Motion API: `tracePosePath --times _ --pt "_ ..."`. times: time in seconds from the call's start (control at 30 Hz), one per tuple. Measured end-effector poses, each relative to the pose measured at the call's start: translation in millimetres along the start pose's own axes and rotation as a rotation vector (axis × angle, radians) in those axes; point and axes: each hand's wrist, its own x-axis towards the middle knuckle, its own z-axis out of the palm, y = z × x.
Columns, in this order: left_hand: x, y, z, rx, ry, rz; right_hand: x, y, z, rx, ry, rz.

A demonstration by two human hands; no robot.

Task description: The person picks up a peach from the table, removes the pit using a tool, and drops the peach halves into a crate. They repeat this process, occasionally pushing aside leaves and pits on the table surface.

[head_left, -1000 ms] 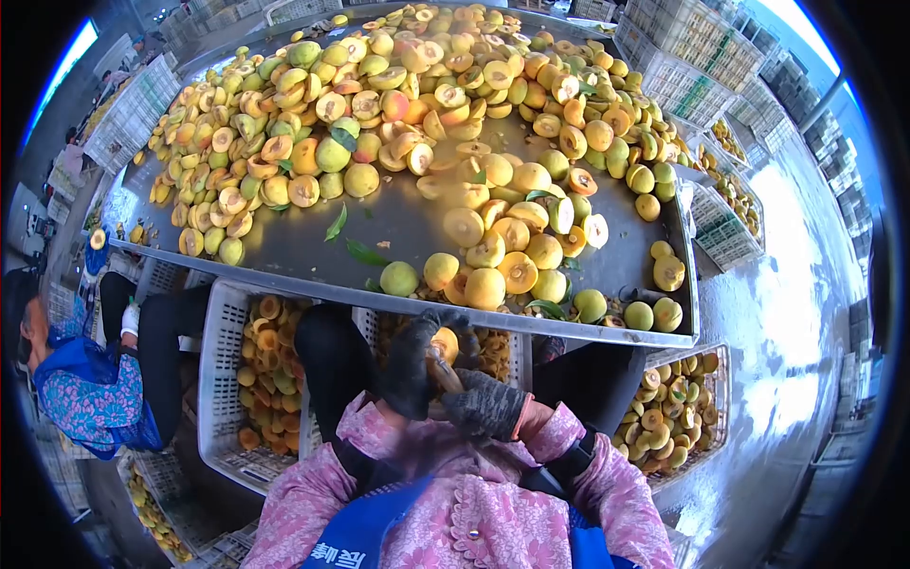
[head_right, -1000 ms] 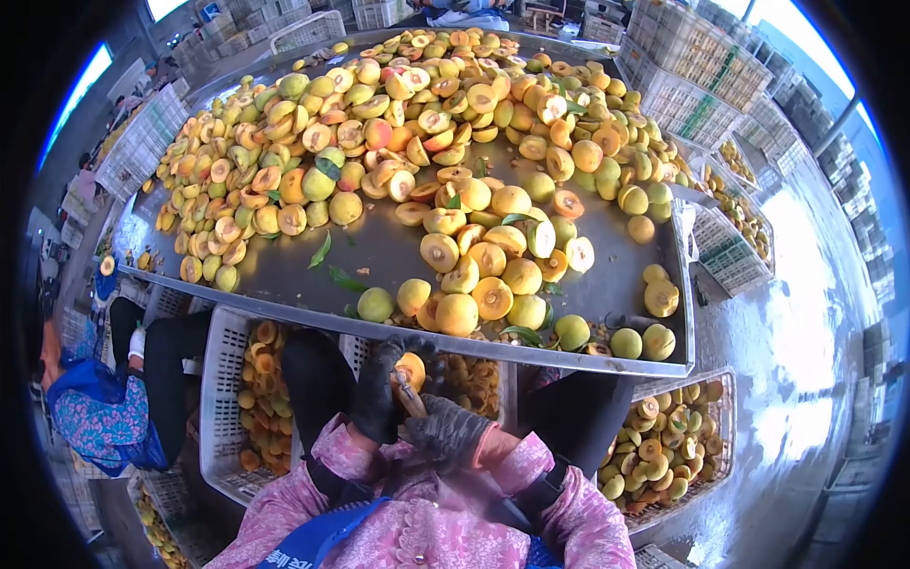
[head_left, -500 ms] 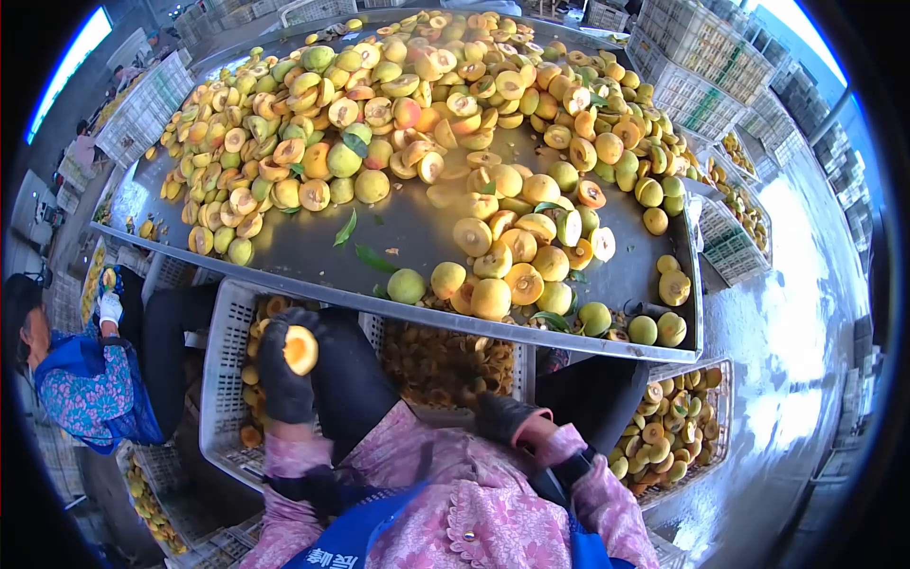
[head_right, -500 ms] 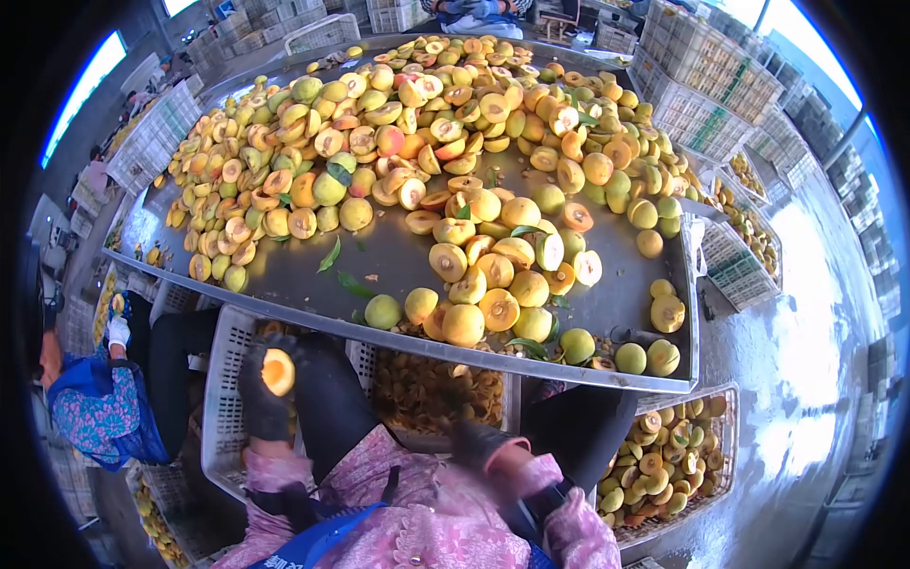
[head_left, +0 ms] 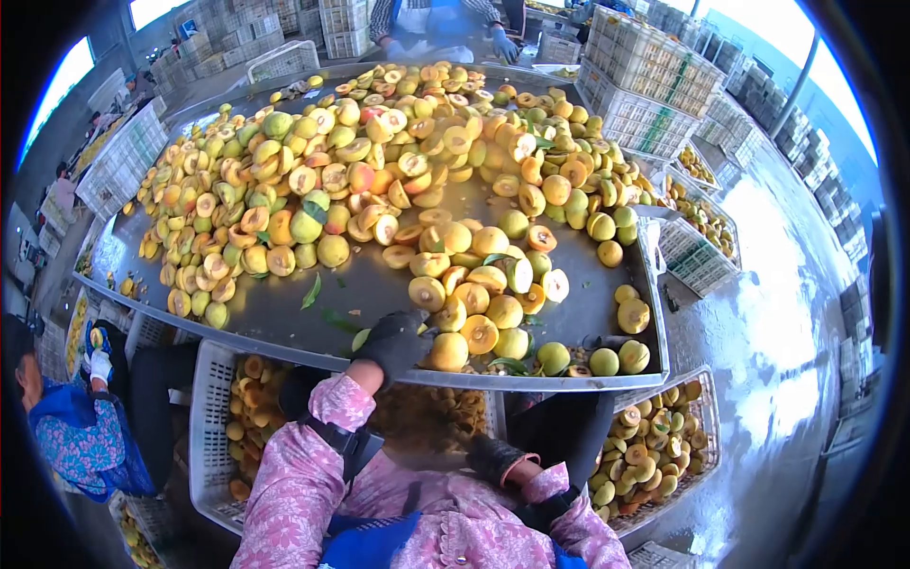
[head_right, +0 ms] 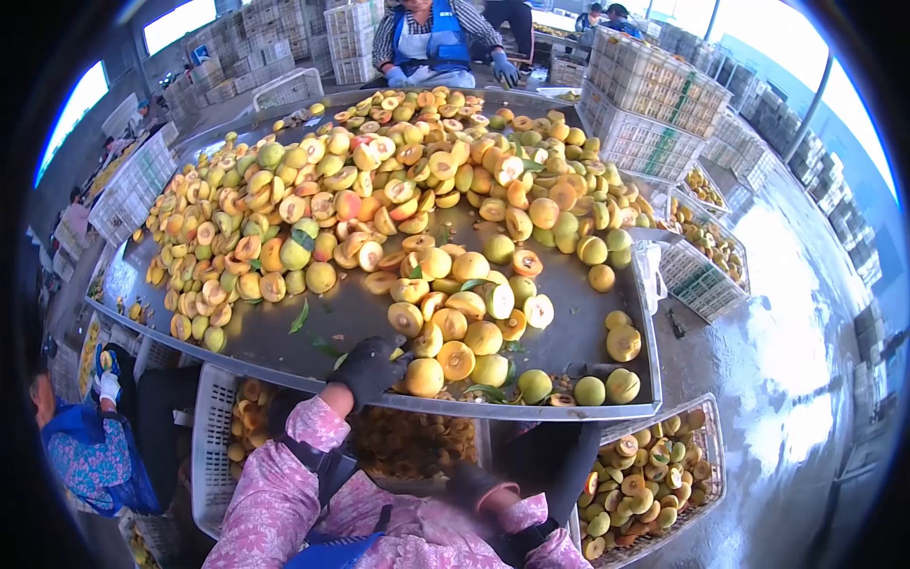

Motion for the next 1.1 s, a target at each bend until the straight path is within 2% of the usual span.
tracePosePath --times 0.07,0.1,0.17,0.27,0.3,0.37,0.47,0.5,0.6,0.7,0.77,0.9,0.97,1.0,1.1 --pt "-6.0 3.1 -6.2 -0.261 -0.010 -0.076 3.1 25.5 12.7 -0.121 0.139 -0.175" --pt "-9.2 -4.4 -5.6 -0.604 -0.016 -0.011 5.5 38.6 21.2 -0.180 0.204 -0.270" --pt "-19.9 -23.3 -3.4 -1.289 -0.008 0.117 -10.6 5.3 -4.6 0.018 0.258 -0.328" --pt "-52.3 8.3 -19.4 -2.048 -0.122 -0.153 -28.9 -54.8 -43.7 0.553 0.209 -0.311" --pt "-61.2 12.1 -19.0 -2.048 -0.081 -0.156 -31.7 -70.9 -55.9 0.603 0.175 -0.284" --pt "-82.8 38.0 -22.2 -1.851 0.025 0.016 -35.1 -92.2 -70.6 0.622 0.132 -0.180" --pt "-92.4 40.2 -10.1 -1.743 0.067 -0.014 -40.2 -137.4 -91.6 0.739 0.071 0.006" --pt "-94.4 41.3 -3.2 -1.695 0.099 -0.007 -35.8 -131.0 -82.2 0.775 0.118 -0.184" --pt "-101.9 48.4 5.5 -1.433 0.171 0.029 -22.5 -107.3 -65.4 0.318 0.196 -0.344" --pt "-107.3 49.5 12.1 -1.312 0.196 0.078 -27.6 -130.1 -72.8 0.351 0.240 -0.282" --pt "-111.5 52.1 17.8 -1.216 0.266 0.134 -32.1 -144.5 -80.5 0.184 0.255 -0.302" --pt "-110.6 56.5 35.5 -1.509 0.374 0.023 -22.7 -140.2 -70.5 -0.043 0.245 -0.214" --pt "-109.7 64.4 33.9 -1.578 0.425 0.028 -16.9 -141.0 -66.6 0.011 0.349 -0.256" --pt "-111.2 69.1 32.3 -1.519 0.461 0.023 -15.2 -142.2 -65.2 0.040 0.401 -0.277" --pt "-112.0 76.5 28.8 -1.358 0.538 0.004 -24.5 -164.6 -79.6 0.037 0.242 0.029"
